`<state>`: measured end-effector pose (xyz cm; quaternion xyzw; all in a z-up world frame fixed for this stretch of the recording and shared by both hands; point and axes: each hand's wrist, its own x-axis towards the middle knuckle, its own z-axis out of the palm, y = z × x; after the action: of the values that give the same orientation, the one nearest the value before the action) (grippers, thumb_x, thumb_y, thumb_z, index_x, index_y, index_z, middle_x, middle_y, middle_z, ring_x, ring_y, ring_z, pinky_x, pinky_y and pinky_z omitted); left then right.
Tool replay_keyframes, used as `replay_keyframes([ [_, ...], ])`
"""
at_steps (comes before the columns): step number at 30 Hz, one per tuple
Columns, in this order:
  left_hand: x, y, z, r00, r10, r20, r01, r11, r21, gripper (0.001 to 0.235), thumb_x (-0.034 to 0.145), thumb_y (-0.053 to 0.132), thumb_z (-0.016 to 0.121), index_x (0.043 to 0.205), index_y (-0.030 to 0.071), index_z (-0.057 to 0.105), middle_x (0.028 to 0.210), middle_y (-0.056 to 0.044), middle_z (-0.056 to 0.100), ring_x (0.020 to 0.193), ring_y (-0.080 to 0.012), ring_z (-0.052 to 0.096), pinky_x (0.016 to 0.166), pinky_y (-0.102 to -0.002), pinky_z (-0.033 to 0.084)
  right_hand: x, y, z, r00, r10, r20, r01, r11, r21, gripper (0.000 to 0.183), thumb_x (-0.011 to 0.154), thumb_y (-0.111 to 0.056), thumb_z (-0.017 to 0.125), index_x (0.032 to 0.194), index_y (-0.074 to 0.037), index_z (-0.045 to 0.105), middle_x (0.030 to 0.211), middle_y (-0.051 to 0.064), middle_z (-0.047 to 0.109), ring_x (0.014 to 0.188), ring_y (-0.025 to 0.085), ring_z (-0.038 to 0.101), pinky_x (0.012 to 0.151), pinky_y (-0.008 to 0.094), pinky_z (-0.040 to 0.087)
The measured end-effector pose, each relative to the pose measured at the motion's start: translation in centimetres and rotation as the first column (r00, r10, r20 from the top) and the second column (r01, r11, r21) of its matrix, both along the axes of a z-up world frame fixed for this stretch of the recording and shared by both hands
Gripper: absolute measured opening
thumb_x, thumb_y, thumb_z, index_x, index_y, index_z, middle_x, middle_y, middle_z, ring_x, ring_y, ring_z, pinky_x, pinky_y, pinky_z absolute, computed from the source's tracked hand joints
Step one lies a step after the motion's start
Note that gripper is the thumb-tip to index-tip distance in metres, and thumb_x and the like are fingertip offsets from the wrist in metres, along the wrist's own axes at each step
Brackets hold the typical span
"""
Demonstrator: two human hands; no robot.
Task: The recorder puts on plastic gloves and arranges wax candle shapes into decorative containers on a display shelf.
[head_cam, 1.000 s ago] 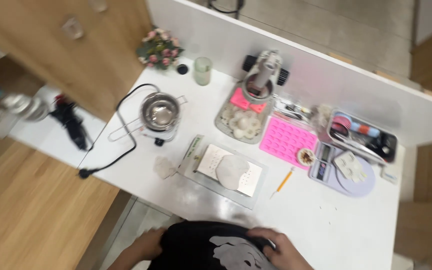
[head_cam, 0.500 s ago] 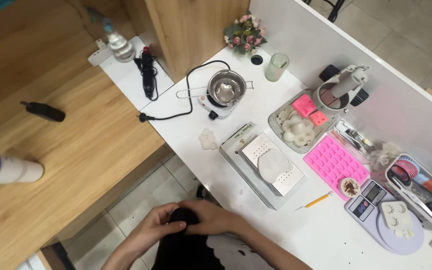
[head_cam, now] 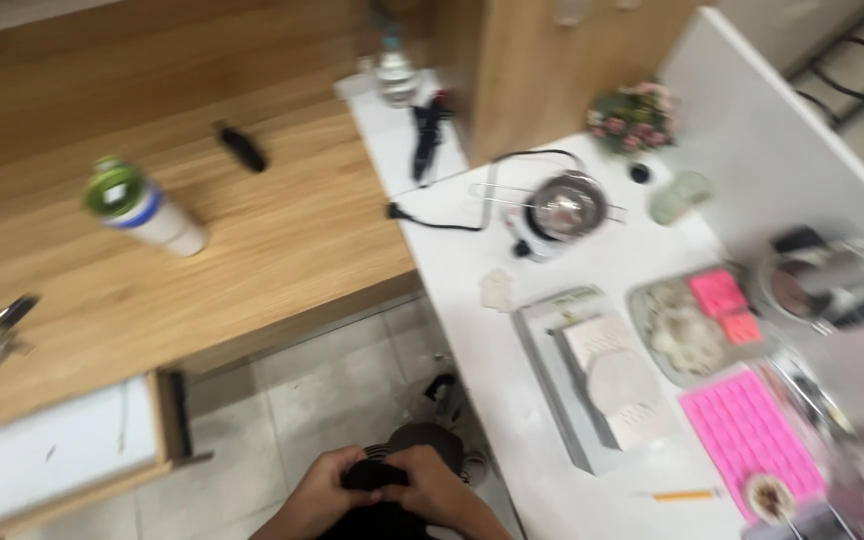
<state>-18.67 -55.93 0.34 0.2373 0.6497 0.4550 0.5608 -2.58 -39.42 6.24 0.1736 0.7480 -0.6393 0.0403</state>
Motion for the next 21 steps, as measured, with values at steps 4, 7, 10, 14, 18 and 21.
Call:
replay_keyframes([
  [4, 0.5, 1.7, 6.9, 0.996, -0.023, -0.09, 0.007, 0.984, -0.179, 0.016, 0.075, -0.003, 0.083, 0.085, 0.005, 0.073, 0.078, -0.001, 0.074, 0.071, -0.0102, 0.065, 0.07, -0.022, 0.052, -0.2, -0.4, -1.3, 1.0, 0.011, 0.01, -0.011, 1.0, 0.011, 0.015, 0.077, -0.013, 0.079, 0.086, 0.0, 0.074, 0.068, 0.003, 0.068, 0.058, 0.013, 0.05, 0.06, 0.027, 0.046],
  [7, 0.2, 1.2, 6.5, 0.992, -0.042, -0.123, 0.023, 0.987, -0.158, 0.017, 0.075, -0.001, 0.081, 0.085, 0.008, 0.069, 0.081, 0.001, 0.074, 0.073, -0.009, 0.066, 0.071, -0.021, 0.053, -0.2, -0.7, -4.7, 0.999, 0.007, 0.049, -0.004, 0.998, -0.068, 0.022, 0.078, -0.018, 0.079, 0.083, 0.003, 0.073, 0.066, 0.002, 0.065, 0.062, 0.012, 0.049, 0.061, 0.026, 0.042],
  [10, -0.5, -0.2, 4.5, 0.975, -0.032, -0.219, 0.01, 0.995, -0.099, 0.017, 0.073, 0.004, 0.082, 0.082, 0.008, 0.068, 0.077, 0.002, 0.073, 0.071, -0.0084, 0.062, 0.07, -0.022, 0.052, -0.9, -1.0, -9.8, 0.999, 0.013, 0.052, 0.001, 0.965, -0.262, 0.014, 0.081, -0.005, 0.082, 0.076, 0.001, 0.071, 0.064, 0.0, 0.059, 0.062, 0.011, 0.047, 0.061, 0.025, 0.039],
  [14, -2.0, -2.8, 3.4, 0.961, 0.097, -0.258, -0.09, 0.995, 0.04, 0.02, 0.072, 0.006, 0.084, 0.077, 0.008, 0.065, 0.072, 0.002, 0.068, 0.066, -0.0095, 0.057, 0.065, -0.024, 0.049, -4.0, -1.4, -12.3, 0.989, 0.137, 0.055, -0.117, 0.953, -0.278, 0.006, 0.083, -0.002, 0.083, 0.081, 0.0, 0.077, 0.067, -0.001, 0.065, 0.061, 0.008, 0.051, 0.059, 0.023, 0.041],
  [18, -5.0, -4.6, 4.0, 0.949, 0.241, -0.205, -0.241, 0.97, 0.029, 0.018, 0.074, 0.003, 0.082, 0.078, 0.007, 0.065, 0.072, 0.002, 0.068, 0.066, -0.0079, 0.058, 0.064, -0.022, 0.048, -8.8, -1.9, -14.1, 0.976, 0.219, 0.019, -0.193, 0.895, -0.402, 0.011, 0.081, 0.007, 0.077, 0.09, 0.003, 0.081, 0.075, 0.003, 0.075, 0.068, 0.01, 0.06, 0.066, 0.022, 0.046],
  [21, -8.2, -6.1, 2.6, 0.928, 0.353, -0.118, -0.353, 0.935, 0.026, 0.02, 0.075, -0.004, 0.08, 0.082, 0.008, 0.066, 0.077, 0.002, 0.071, 0.071, -0.0069, 0.061, 0.068, -0.02, 0.05, -13.5, -2.9, -14.5, 0.968, 0.249, 0.039, -0.229, 0.933, -0.278, 0.009, 0.081, 0.006, 0.078, 0.085, 0.0, 0.084, 0.071, 0.0, 0.076, 0.065, 0.008, 0.061, 0.065, 0.021, 0.047],
])
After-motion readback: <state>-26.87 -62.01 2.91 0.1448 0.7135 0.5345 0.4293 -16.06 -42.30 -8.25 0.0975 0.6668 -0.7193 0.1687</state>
